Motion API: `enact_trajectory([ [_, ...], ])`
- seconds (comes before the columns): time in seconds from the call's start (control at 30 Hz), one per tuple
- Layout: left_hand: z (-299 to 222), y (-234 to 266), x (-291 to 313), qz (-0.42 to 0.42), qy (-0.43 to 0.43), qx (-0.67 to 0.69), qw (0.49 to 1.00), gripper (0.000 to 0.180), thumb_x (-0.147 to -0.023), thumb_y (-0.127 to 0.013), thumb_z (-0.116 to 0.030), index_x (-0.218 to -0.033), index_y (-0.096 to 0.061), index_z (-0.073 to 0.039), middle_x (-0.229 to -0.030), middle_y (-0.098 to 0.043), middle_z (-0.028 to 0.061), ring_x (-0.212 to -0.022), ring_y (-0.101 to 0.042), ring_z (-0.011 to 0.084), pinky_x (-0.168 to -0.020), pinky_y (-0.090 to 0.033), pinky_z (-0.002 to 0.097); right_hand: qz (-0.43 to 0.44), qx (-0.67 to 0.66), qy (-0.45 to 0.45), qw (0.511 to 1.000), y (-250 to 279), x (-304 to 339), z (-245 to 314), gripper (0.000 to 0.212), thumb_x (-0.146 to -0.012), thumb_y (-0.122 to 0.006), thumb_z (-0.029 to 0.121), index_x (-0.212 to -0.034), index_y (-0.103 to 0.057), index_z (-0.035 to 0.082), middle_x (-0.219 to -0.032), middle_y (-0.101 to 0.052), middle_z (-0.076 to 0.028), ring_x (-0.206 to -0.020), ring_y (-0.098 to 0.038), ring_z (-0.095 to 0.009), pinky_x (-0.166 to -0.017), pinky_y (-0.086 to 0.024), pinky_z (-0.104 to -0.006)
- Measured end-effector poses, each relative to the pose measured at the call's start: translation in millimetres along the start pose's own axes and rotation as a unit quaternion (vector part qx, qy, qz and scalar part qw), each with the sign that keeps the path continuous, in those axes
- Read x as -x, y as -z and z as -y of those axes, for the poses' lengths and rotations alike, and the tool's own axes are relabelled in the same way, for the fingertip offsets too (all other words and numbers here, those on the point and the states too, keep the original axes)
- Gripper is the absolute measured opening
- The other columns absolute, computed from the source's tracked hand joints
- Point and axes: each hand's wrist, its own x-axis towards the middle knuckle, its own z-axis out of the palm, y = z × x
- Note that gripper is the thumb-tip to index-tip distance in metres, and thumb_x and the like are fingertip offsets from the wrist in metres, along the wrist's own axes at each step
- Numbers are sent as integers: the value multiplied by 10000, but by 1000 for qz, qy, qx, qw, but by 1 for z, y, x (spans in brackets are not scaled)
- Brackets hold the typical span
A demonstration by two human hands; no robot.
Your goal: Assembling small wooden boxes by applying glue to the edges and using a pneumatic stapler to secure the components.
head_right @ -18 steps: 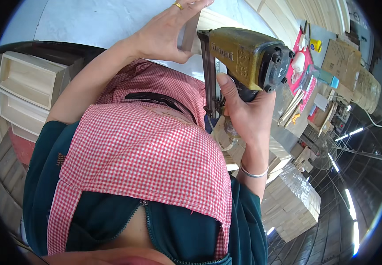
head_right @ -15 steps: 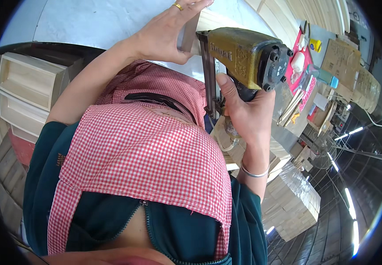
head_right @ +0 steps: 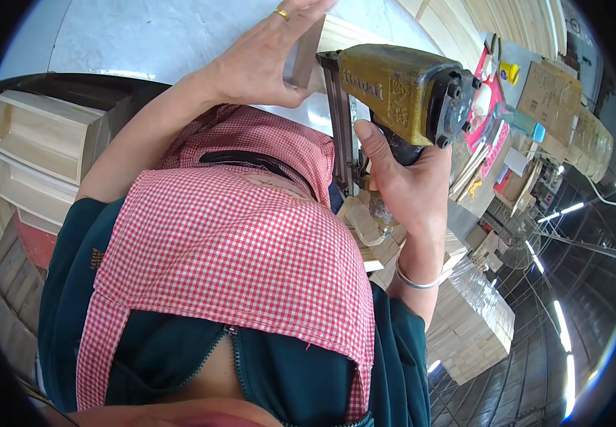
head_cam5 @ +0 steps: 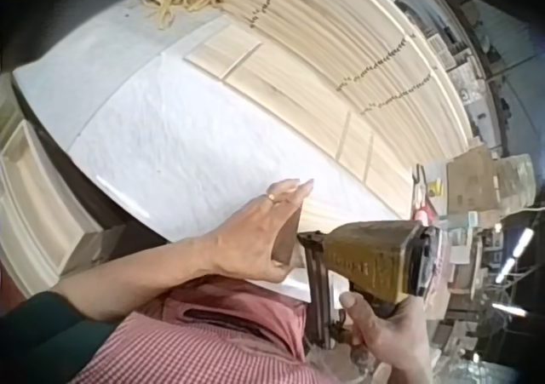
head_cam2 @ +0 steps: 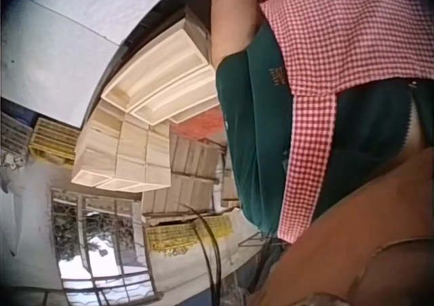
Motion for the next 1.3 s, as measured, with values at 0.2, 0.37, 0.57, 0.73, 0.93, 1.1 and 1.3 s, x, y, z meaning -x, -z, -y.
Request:
enact_trajectory([
  [0.2,-11,12,37,-78,74,-50,993,1000,-818,-746,-398,-1534,-217,57,-1551,-187,342,-1441,-248,493,-1176,-276,581,22,50,-28,998,5,-11,2,304,-860,-807,147,-1064,-656,-22,-636,-611,-18,-403,-490,-92,-377,-370,-209],
  [0.37,3,4,56,-264,10,-56,963,203,-908,-613,-57,-1085,-711,-44,-1487,-479,135,-1270,-523,303,-1120,-391,407,-126,-14,25,992,-1,29,-19,317,-832,-798,84,-1089,-657,-37,-834,-708,-101,-644,-650,-164,-550,-518,-243],
  [0.57,42,-6,80,-228,120,-93,962,165,-932,-620,-30,-1059,-717,12,-1361,-555,184,-1241,-528,332,-1096,-410,400,-222,-96,24,970,-12,86,-102,355,-831,-790,159,-1120,-690,-19,-959,-727,-122,-779,-674,-221,-727,-562,-335],
  [0.73,51,3,82,-183,41,-127,974,144,-969,-576,-22,-1059,-650,63,-1362,-526,178,-1223,-528,317,-1064,-420,382,-350,-157,-66,921,-47,126,-193,360,-842,-778,281,-1053,-710,-2,-884,-732,-128,-707,-661,-242,-664,-529,-340],
  [0.93,51,7,63,-163,77,-174,968,93,-970,-571,-16,-980,-627,58,-1341,-528,169,-1216,-530,309,-1045,-429,374,-436,-197,-74,875,-59,135,-232,372,-842,-771,295,-1059,-713,-2,-876,-740,-141,-679,-668,-261,-639,-523,-355],
  [1.1,51,6,66,-178,114,-195,958,74,-967,-557,-4,-950,-608,47,-1316,-535,160,-1208,-529,307,-1038,-428,380,-396,-192,-111,891,-38,117,-246,387,-843,-768,303,-1074,-713,-3,-888,-744,-152,-681,-675,-272,-637,-525,-358],
  [1.3,53,11,69,-178,125,-237,947,95,-989,-492,-17,-977,-570,35,-1307,-537,154,-1173,-529,313,-1027,-415,380,-388,-213,-74,893,-29,96,-245,402,-841,-770,313,-1081,-714,-5,-894,-741,-158,-692,-672,-266,-642,-525,-354],
])
